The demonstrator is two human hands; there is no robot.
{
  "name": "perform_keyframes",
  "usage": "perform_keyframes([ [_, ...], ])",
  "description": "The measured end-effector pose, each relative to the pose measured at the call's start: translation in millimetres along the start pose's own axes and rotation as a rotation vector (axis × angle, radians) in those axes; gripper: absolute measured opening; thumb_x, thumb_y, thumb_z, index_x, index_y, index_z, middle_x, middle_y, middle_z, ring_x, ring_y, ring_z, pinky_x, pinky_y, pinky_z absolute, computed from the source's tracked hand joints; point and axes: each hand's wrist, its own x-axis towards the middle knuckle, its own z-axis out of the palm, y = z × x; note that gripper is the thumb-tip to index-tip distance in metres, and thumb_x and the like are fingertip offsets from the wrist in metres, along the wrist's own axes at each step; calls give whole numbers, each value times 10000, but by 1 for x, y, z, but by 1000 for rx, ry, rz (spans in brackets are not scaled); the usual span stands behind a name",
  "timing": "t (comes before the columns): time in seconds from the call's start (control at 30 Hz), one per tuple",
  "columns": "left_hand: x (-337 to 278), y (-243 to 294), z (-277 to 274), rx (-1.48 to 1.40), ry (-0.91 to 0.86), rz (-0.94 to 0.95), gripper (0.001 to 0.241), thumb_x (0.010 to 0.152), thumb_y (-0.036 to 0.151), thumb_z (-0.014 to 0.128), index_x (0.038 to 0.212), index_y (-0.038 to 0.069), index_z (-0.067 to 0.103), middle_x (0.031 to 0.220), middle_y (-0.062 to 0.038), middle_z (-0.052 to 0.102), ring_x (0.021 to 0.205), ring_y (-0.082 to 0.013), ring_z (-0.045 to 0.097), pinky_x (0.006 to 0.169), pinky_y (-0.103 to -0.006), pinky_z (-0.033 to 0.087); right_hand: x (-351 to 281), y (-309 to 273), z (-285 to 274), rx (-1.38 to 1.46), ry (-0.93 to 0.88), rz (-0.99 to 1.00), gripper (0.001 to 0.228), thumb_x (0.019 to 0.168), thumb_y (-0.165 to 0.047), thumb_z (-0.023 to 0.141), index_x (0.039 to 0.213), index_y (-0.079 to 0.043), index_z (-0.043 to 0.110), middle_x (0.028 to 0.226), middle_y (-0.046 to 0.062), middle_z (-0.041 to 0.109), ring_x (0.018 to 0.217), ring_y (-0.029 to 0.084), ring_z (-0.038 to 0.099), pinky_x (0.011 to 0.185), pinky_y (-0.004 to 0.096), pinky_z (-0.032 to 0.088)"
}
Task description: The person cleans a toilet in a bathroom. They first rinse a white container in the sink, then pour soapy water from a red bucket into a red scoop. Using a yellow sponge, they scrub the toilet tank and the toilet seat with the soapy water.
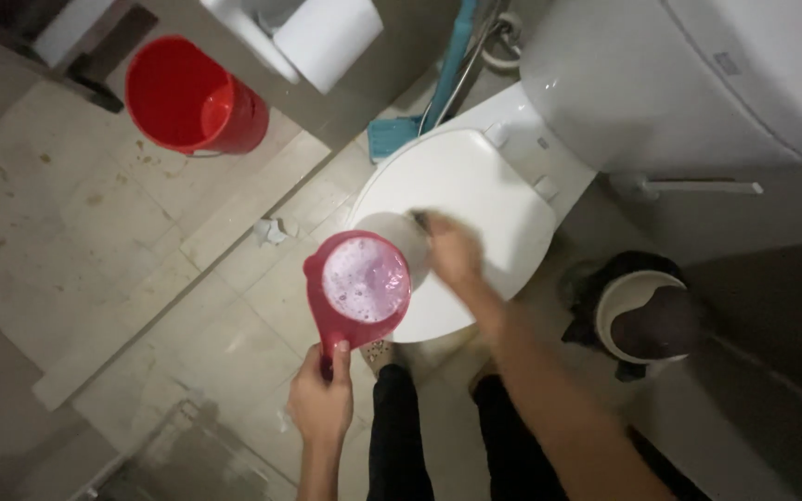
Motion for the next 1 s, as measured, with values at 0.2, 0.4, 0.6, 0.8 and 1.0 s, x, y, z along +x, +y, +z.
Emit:
perform_keyframes([
  [0.2, 12, -6, -14, 2, -6, -6, 419, 917, 524, 623, 992, 129, 744, 763, -94, 741, 726, -312, 711, 679, -454, 523, -14, 40, 22, -424, -175, -324, 480, 877, -33, 598, 1348, -109, 650, 1083, 125, 756, 895, 304, 738, 785, 444, 586],
  [0.4, 18, -9, -23, 27, 11, 22, 427, 934, 525, 619, 963, 118, 742, 757, -94, 738, 730, -318, 705, 687, -452, 532, 80, 152, 20, -306, 345, -233, 347, 806, -93, 725, 1141, -22, 666, 914, 191, 731, 791, 361, 700, 738, 486, 571],
  [0.6, 20, -12, -18, -19, 46, 39, 407, 928, 497, 615, 1009, 123, 752, 755, -104, 733, 716, -322, 708, 695, -459, 532, -10, -10, 49, -130, -183, -273, 306, 910, -156, 719, 1206, -231, 724, 1031, 135, 745, 914, 351, 711, 795, 490, 564],
  [0.8, 21, -17, -21, -11, 54, 4, 415, 919, 505, 620, 1041, 133, 758, 770, -93, 746, 732, -307, 722, 693, -454, 535, 56, 122, 22, -316, 195, -325, 243, 958, -136, 649, 1199, -132, 676, 907, 173, 731, 778, 366, 706, 698, 508, 561],
  [1.0, 16, -25, -23, -12, 43, -41, 411, 907, 500, 620, 1065, 147, 759, 756, -102, 749, 708, -300, 722, 688, -443, 536, 74, 60, 59, -274, -4, -121, 198, 937, -190, 595, 1068, -102, 715, 933, 183, 748, 813, 401, 717, 708, 538, 567],
])
